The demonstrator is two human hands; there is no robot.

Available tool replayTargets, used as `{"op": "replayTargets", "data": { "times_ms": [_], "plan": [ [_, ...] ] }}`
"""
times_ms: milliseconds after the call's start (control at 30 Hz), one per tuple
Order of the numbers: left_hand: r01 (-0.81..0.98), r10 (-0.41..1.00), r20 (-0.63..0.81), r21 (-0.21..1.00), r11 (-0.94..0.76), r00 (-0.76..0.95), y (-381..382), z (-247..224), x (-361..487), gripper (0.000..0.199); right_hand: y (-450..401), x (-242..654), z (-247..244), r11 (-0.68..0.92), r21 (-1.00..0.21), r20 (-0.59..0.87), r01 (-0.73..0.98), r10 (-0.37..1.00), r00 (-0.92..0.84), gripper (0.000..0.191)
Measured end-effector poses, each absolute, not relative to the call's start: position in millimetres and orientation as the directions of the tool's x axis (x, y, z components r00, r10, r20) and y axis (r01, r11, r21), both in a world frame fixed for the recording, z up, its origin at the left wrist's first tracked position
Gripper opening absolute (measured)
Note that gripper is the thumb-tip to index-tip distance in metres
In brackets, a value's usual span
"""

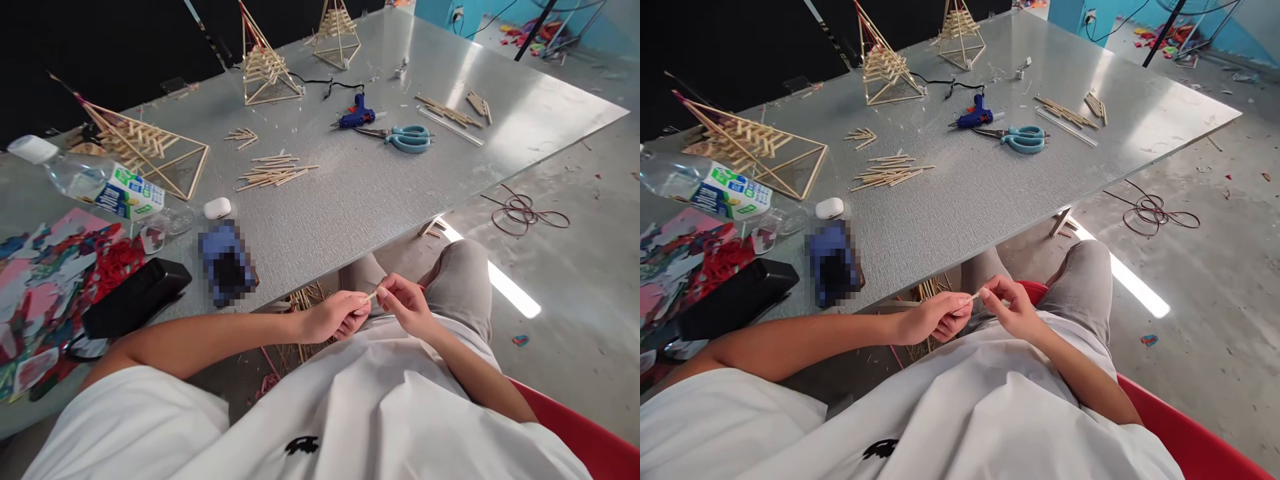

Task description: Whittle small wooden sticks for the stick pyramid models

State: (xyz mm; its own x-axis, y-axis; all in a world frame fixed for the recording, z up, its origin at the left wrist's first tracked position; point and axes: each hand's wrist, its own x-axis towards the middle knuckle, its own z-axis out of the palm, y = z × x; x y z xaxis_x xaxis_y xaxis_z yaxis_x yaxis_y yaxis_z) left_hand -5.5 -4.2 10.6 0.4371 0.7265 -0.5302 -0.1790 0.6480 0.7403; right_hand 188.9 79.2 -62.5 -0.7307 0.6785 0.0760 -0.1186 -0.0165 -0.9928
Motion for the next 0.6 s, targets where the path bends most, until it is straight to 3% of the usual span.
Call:
{"op": "replayTargets", "data": {
  "times_ms": [167,600],
  "plan": [
    [-0.150,0.670,-0.530,0.716,0.682,0.520,-3,7,-7,0.043,85,197,-70,0.285,-0.950,0.261,-0.127,0.507,-0.821,0.033],
    [-0.099,0.651,-0.558,0.715,0.692,0.515,-6,10,-5,0.056,70,190,-71,0.449,-0.848,0.481,-0.282,0.430,-0.764,0.031]
  ]
}}
